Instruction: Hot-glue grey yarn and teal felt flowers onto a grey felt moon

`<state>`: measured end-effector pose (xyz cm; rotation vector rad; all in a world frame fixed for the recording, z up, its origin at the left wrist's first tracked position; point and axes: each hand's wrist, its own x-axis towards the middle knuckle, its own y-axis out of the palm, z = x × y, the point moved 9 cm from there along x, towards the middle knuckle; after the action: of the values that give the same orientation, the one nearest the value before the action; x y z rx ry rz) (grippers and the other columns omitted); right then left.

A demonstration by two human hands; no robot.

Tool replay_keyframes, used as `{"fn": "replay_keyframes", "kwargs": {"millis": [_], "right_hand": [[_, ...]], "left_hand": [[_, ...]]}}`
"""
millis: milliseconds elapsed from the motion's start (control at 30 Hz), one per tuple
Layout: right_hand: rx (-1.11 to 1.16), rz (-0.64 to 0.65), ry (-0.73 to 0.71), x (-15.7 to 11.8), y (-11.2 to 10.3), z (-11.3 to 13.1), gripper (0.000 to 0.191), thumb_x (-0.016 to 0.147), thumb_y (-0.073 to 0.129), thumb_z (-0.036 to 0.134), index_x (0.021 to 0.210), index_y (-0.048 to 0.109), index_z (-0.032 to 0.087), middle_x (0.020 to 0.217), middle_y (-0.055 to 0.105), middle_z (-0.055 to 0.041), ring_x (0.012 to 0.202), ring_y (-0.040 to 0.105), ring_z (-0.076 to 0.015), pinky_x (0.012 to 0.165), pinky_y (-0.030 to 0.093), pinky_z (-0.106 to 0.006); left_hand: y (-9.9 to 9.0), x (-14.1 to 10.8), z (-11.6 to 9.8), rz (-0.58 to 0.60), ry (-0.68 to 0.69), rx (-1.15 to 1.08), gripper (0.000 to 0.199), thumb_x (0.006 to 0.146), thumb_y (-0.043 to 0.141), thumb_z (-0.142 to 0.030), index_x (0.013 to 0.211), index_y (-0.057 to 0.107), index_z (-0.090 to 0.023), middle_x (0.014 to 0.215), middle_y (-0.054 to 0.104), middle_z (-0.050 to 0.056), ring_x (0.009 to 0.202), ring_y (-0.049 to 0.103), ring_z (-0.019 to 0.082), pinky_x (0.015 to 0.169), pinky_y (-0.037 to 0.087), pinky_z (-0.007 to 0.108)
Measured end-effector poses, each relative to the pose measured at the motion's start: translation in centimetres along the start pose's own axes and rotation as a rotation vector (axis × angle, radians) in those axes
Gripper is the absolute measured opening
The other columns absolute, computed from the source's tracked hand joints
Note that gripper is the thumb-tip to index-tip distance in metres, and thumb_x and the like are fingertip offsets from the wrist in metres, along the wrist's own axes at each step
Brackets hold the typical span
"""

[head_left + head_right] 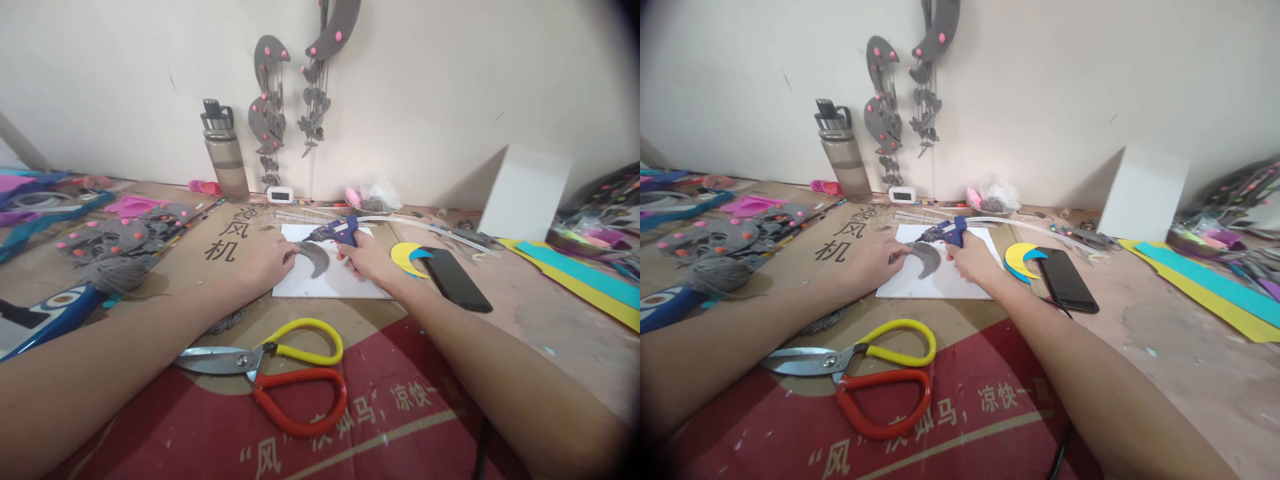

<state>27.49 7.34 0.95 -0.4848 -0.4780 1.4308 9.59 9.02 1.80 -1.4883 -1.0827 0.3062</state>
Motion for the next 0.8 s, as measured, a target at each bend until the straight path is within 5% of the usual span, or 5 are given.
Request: {"fn": "replay_keyframes", "kwargs": {"millis": [467, 800], "right_hand": [[0.0, 0.002, 0.017, 0.2, 0.1, -0.4, 0.01, 0.081, 0.05, 0.023, 0.091, 0.052, 0.018, 0.074, 0.063, -0.0008, 0.038, 0.045, -0.0064, 0.029, 0.033, -0.018], [0.222, -0.078, 0.006, 0.7, -0.9, -0.9, 0.014, 0.082, 0.053, 0.028, 0.09, 0.052, 0.016, 0.084, 0.067, -0.0049, 0.04, 0.048, -0.0054, 0.03, 0.035, -0.018]], "left_hand": [[0.1, 0.0, 0.0, 0.023, -0.011, -0.003, 0.034, 0.083, 0.041, -0.025, 0.101, 0.069, -0.019, 0.1, 0.066, 0.007, 0.09, 0.06, 0.021, 0.081, 0.047, 0.032], [0.4, 0.0, 0.8, 0.021, -0.061, -0.062, 0.033, 0.082, 0.045, -0.027, 0.11, 0.061, -0.019, 0.092, 0.065, 0.005, 0.082, 0.059, 0.02, 0.071, 0.045, 0.031]]}}
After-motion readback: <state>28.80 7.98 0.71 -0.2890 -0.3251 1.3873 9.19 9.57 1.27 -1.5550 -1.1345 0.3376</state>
